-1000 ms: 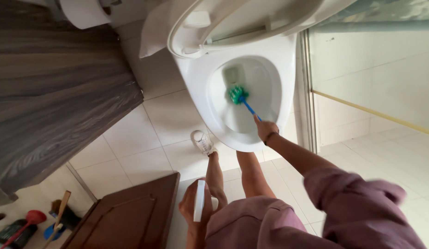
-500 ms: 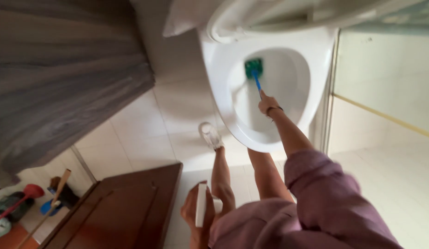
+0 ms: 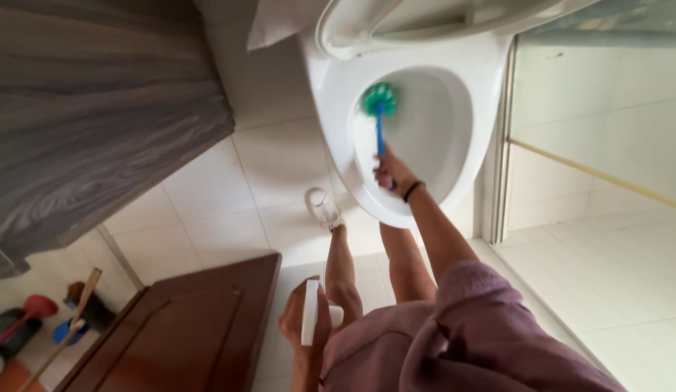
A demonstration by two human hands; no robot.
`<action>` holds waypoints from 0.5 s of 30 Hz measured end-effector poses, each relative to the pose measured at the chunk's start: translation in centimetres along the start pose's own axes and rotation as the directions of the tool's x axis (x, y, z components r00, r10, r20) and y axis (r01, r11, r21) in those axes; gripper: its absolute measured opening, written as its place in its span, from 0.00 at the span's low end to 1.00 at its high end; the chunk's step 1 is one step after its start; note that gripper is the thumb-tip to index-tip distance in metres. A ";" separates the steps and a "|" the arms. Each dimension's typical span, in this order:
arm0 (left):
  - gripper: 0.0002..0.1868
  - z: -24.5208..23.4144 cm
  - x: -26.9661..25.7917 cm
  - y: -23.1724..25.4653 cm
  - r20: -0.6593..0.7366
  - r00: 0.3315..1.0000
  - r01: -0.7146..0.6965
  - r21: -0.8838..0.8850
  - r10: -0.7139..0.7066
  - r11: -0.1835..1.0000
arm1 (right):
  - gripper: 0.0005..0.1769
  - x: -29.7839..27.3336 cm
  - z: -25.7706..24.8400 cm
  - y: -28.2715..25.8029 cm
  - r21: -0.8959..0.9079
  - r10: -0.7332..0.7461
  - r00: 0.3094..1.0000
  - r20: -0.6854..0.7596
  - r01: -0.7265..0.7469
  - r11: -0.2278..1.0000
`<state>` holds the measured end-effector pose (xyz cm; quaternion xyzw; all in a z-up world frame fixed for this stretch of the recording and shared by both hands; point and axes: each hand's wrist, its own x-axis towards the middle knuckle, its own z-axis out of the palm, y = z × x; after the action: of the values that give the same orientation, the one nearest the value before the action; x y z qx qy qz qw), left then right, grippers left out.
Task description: The person cleans a toilet by scrubbing the bowl with a toilet brush, spraying cleaner, and pouring liquid from a bottle into the bowl. The person flushes the toilet and continues scrubbing.
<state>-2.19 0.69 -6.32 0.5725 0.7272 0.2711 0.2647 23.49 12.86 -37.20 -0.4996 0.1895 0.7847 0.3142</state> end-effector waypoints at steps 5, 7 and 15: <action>0.09 -0.6 0.2 1.4 0.029 0.999 -0.037 -0.034 0.038 0.999 | 0.44 -10.2 6.5 0.7 -0.822 0.094 0.977 -0.193 -0.213 0.528; 0.08 -1.0 0.4 2.5 0.013 0.999 -0.052 -0.020 0.052 0.998 | 0.42 -6.5 -1.3 3.1 -0.986 0.078 0.985 -0.154 -0.159 0.058; 0.09 -1.2 -0.9 2.3 -0.015 1.000 -0.008 -0.028 0.008 1.000 | 0.43 -13.7 -14.4 1.5 -0.340 -0.393 0.853 -0.342 -0.503 -0.795</action>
<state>-1.22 0.11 -3.78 0.5696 0.7229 0.2867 0.2661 36.25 -1.21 -31.02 -0.5647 -0.5571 0.2666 -0.5474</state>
